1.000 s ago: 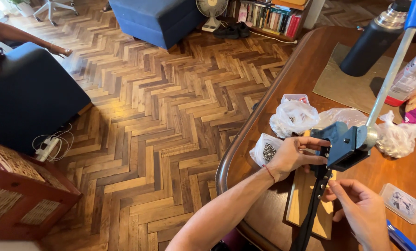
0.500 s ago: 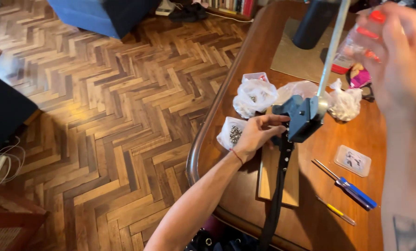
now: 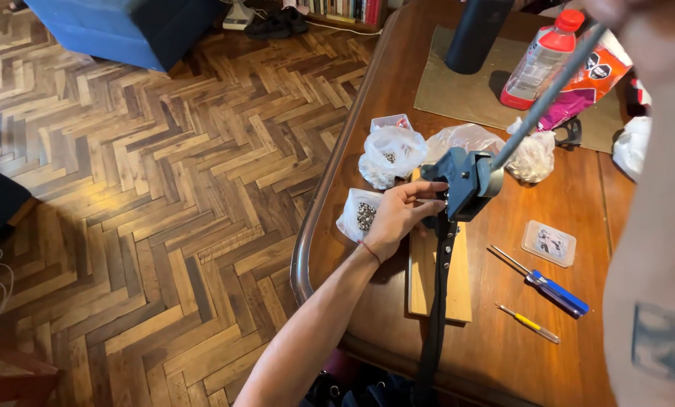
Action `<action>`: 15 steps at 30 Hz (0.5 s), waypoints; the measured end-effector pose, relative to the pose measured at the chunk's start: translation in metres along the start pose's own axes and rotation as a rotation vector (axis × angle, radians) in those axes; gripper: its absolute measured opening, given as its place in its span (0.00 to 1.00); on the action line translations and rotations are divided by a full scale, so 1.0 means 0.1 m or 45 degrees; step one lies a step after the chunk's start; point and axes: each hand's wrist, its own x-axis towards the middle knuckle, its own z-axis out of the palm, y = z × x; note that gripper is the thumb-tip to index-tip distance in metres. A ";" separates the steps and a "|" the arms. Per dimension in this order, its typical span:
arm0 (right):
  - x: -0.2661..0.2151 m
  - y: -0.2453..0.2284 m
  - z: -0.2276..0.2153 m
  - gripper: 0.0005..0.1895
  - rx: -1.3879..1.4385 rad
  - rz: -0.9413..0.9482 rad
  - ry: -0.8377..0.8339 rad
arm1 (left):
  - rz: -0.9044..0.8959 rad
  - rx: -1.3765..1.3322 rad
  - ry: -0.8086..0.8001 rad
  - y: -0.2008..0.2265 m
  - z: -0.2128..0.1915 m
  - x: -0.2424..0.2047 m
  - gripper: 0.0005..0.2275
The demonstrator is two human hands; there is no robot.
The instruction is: Attaching metal studs to a leather strap using a manual hand press
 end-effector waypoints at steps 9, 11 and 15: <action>-0.48 -1.55 1.50 0.22 -0.017 -0.134 0.206 | -0.089 0.250 -0.028 0.19 -0.01 -0.04 0.21; -0.54 -1.56 1.51 0.19 -0.072 -0.099 0.241 | -0.042 0.222 -0.064 0.07 -0.04 0.00 0.22; -0.49 -1.65 1.80 0.16 -0.120 -0.101 0.416 | 0.032 0.315 -0.091 0.13 -0.08 -0.07 0.20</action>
